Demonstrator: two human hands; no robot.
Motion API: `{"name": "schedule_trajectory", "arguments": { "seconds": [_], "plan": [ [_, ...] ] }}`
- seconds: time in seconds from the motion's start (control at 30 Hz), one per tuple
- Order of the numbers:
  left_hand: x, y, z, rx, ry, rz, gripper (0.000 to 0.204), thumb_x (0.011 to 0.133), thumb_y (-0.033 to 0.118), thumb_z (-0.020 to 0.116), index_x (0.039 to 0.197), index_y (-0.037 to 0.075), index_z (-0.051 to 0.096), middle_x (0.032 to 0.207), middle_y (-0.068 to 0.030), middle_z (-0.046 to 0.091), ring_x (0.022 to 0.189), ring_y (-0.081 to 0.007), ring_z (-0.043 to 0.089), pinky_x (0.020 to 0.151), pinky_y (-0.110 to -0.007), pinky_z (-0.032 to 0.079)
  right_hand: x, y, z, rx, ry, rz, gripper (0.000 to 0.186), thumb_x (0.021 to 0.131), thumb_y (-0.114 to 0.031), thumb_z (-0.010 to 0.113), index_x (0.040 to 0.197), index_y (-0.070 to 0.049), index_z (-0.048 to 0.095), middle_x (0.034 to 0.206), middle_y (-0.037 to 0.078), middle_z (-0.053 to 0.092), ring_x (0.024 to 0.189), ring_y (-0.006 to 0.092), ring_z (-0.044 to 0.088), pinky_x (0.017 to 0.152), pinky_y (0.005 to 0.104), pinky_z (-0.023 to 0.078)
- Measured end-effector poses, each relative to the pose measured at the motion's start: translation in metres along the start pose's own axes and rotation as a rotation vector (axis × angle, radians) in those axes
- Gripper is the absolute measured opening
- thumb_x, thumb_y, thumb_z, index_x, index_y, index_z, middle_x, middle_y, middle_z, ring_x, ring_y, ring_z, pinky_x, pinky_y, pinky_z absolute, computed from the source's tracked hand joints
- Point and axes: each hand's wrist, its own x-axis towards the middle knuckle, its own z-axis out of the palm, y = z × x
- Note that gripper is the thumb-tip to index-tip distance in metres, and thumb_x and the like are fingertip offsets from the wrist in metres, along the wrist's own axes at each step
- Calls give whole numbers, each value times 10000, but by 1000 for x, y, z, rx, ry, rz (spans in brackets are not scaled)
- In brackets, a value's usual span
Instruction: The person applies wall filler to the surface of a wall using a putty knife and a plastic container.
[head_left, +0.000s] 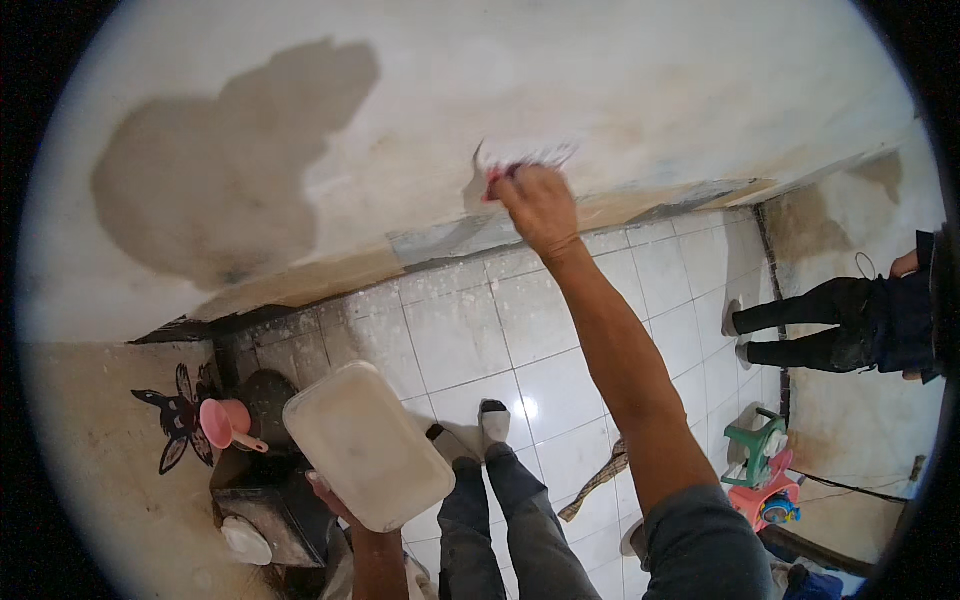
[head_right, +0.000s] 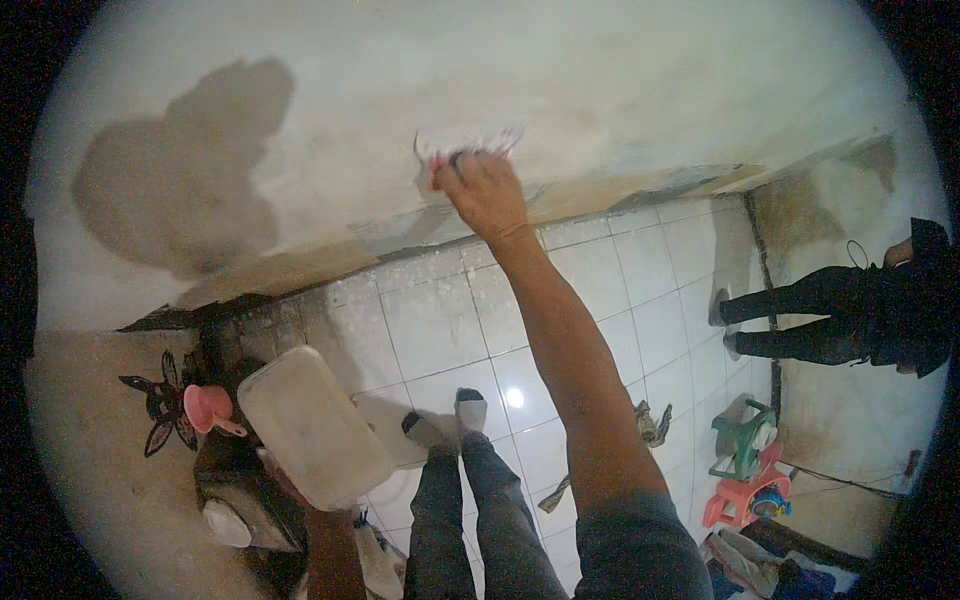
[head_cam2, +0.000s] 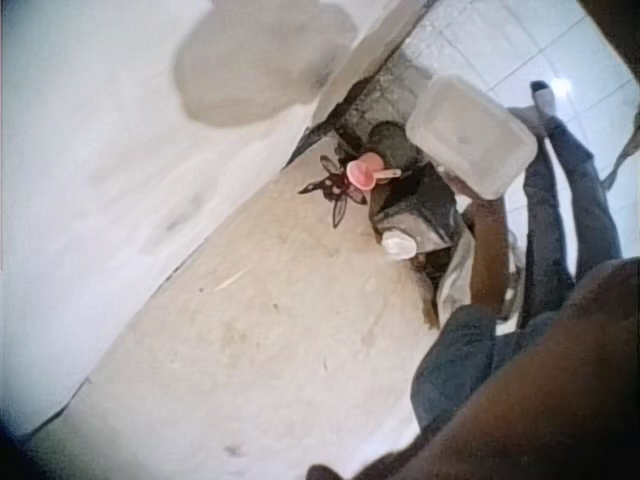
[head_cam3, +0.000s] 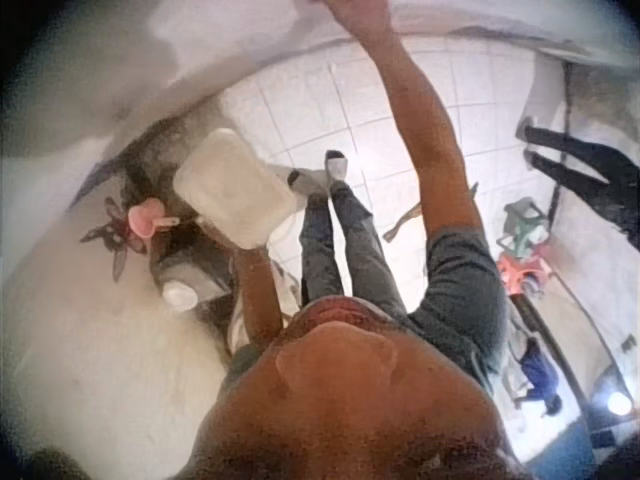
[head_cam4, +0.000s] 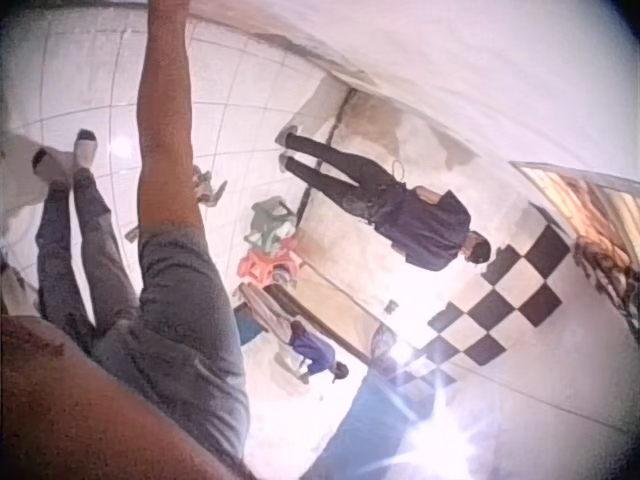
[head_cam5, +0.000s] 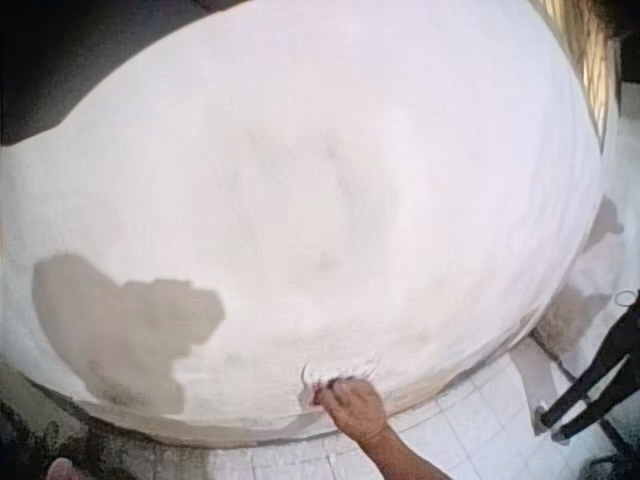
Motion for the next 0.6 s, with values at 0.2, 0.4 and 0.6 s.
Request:
{"name": "schedule_trajectory", "arguments": {
  "seconds": [0.2,0.4,0.6],
  "plan": [
    [80,32,-62,-512,502,-194,946,813,749,524,1531,207,230,1560,-113,252,1377,-393,343,1067,-674,330,-66,-20,-28,210,-40,243,137,760,-72,696,886,-67,642,822,86,601,739,264,599,643,388,475],
    [34,32,-54,-2056,-320,-778,968,783,781,512,1531,231,237,1548,-130,275,1369,-414,342,1052,-677,346,21,14,-68,409,271,1160,104,762,-48,646,767,-23,544,734,121,579,716,294,590,643,377,451],
    [26,36,-49,-2897,-84,-1117,931,807,741,527,1523,211,257,1540,-155,281,1374,-432,325,1071,-661,337,95,-86,-13,482,390,570,125,742,-37,653,837,-31,571,814,143,562,728,316,557,649,397,465]
  ]
}}
